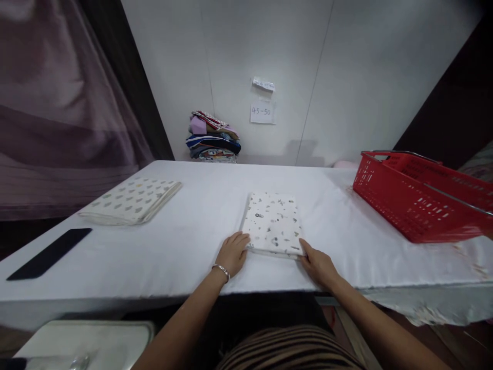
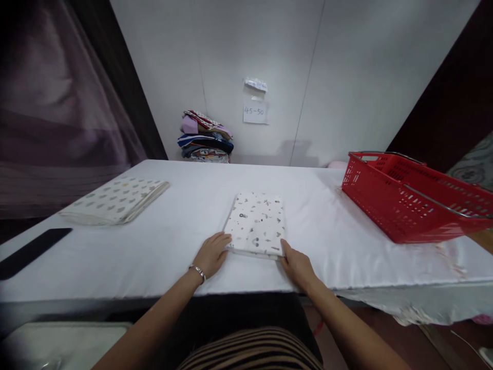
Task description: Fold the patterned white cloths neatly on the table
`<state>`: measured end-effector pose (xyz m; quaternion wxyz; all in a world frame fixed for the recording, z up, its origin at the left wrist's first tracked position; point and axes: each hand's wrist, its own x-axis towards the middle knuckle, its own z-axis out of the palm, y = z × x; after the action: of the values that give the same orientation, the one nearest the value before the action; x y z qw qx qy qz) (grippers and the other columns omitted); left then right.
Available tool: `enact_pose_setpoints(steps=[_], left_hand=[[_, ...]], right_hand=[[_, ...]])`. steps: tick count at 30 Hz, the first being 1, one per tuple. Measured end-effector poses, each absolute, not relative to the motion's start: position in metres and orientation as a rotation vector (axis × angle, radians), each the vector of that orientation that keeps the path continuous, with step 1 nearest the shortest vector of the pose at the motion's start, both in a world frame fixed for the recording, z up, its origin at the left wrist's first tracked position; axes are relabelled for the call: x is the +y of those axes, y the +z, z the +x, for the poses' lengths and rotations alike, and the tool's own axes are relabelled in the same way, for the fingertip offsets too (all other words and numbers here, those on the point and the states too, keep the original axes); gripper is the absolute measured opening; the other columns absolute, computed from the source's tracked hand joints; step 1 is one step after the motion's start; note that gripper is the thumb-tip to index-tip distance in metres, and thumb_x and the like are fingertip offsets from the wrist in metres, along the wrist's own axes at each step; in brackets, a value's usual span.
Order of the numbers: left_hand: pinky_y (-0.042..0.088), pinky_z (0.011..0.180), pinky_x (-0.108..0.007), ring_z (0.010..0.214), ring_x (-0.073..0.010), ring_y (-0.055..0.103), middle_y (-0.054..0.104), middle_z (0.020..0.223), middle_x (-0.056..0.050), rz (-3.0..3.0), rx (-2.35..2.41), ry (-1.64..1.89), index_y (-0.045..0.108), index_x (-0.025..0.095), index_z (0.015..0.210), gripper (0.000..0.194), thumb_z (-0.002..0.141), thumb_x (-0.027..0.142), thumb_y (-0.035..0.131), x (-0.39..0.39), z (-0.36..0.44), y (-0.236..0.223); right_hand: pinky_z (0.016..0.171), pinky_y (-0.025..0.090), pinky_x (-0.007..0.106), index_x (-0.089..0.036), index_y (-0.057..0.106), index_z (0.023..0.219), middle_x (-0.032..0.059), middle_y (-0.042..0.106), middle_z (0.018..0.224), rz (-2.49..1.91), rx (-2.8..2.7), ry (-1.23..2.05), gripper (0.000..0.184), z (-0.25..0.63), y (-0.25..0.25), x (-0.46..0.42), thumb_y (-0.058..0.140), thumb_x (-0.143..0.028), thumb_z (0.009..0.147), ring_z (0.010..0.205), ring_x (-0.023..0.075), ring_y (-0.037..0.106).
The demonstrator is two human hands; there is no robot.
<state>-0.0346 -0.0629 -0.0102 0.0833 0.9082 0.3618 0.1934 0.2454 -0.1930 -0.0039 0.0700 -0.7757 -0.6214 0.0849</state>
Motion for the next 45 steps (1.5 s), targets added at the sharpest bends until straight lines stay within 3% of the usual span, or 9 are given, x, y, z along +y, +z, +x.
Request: enact_pose_setpoints(steps=[6,9,14,19,25,29,33,39,45], left_hand=[[0.032,0.101,-0.044,0.121,-0.0241,0.044,0.06,0.123,-0.001,2.563,1.24,0.652,0.062,0.026,0.108,0.03,0.079,0.03,0.054,-0.072,-0.024,-0.002],[0.033,0.099,-0.044,0.117,-0.0232,0.048,0.065,0.114,0.0,2.511,1.31,0.708,0.067,0.026,0.096,0.024,0.086,0.037,0.047,-0.072,-0.016,0.003],[0.034,0.095,-0.04,0.105,-0.019,0.054,0.069,0.102,0.0,2.465,1.37,0.789,0.068,0.025,0.082,0.024,0.088,0.028,0.044,-0.069,-0.009,0.004],[0.036,0.092,-0.038,0.101,-0.0173,0.056,0.068,0.105,0.002,2.391,1.384,0.812,0.068,0.026,0.082,0.024,0.087,0.026,0.044,-0.071,-0.013,-0.002],[0.036,0.094,-0.043,0.102,-0.0212,0.056,0.07,0.097,0.0,2.332,1.501,0.634,0.068,0.025,0.077,0.02,0.083,0.028,0.049,-0.064,0.006,0.025],[0.022,0.107,-0.049,0.129,-0.0257,0.037,0.05,0.135,-0.007,2.378,1.546,0.583,0.062,0.021,0.109,0.033,0.087,0.036,0.043,-0.05,0.029,0.033],[0.019,0.107,-0.054,0.136,-0.0298,0.027,0.033,0.146,-0.015,2.274,1.638,0.369,0.037,0.016,0.137,0.057,0.088,0.047,0.035,-0.036,0.032,0.008],[0.02,0.107,-0.055,0.134,-0.0302,0.029,0.036,0.144,-0.015,2.283,1.635,0.409,0.032,0.019,0.139,0.059,0.088,0.049,0.031,-0.033,0.027,-0.013],[0.019,0.108,-0.055,0.135,-0.0299,0.028,0.036,0.144,-0.014,2.27,1.66,0.407,0.031,0.018,0.14,0.061,0.088,0.049,0.031,-0.036,0.029,-0.009]], right_hand=[[0.07,0.046,0.031,-0.018,0.043,0.134,0.0073,0.067,0.093,-2.185,-1.9,0.282,0.05,0.255,0.004,-0.201,0.041,-0.027,0.085,0.082,0.0215,0.063],[0.088,0.046,0.035,-0.024,0.051,0.126,0.007,0.059,0.117,-1.932,-1.887,0.146,0.044,0.26,0.012,-0.201,0.042,-0.027,0.083,0.106,0.0219,0.056],[0.106,0.033,0.044,-0.024,0.041,0.136,0.0073,0.034,0.146,-1.763,-2.0,0.056,0.049,0.248,0.014,-0.179,0.041,-0.035,0.088,0.133,0.0239,0.031],[0.109,0.022,0.052,-0.02,0.036,0.14,0.0107,0.032,0.146,-1.824,-2.232,0.013,0.056,0.233,-0.014,-0.169,0.046,-0.037,0.087,0.136,0.0271,0.023],[0.109,0.023,0.051,-0.017,0.035,0.14,0.0112,0.031,0.146,-1.817,-2.243,-0.094,0.057,0.234,-0.027,-0.172,0.046,-0.034,0.087,0.137,0.0273,0.022],[0.108,0.024,0.051,-0.019,0.034,0.142,0.0102,0.031,0.146,-1.815,-2.239,-0.104,0.058,0.235,-0.028,-0.171,0.047,-0.034,0.087,0.137,0.0272,0.022],[0.109,0.024,0.05,-0.019,0.034,0.142,0.0094,0.029,0.147,-1.813,-2.267,-0.034,0.057,0.239,-0.027,-0.175,0.046,-0.034,0.088,0.137,0.0267,0.021],[0.11,0.022,0.05,-0.026,0.039,0.139,0.0065,0.038,0.143,-1.802,-2.184,0.211,0.05,0.246,0.001,-0.157,0.038,-0.043,0.092,0.134,0.0234,0.029],[0.111,0.019,0.046,-0.02,0.04,0.138,0.0076,0.036,0.144,-1.771,-2.117,0.284,0.049,0.227,0.02,-0.062,0.033,-0.041,0.094,0.136,0.0213,0.025]])
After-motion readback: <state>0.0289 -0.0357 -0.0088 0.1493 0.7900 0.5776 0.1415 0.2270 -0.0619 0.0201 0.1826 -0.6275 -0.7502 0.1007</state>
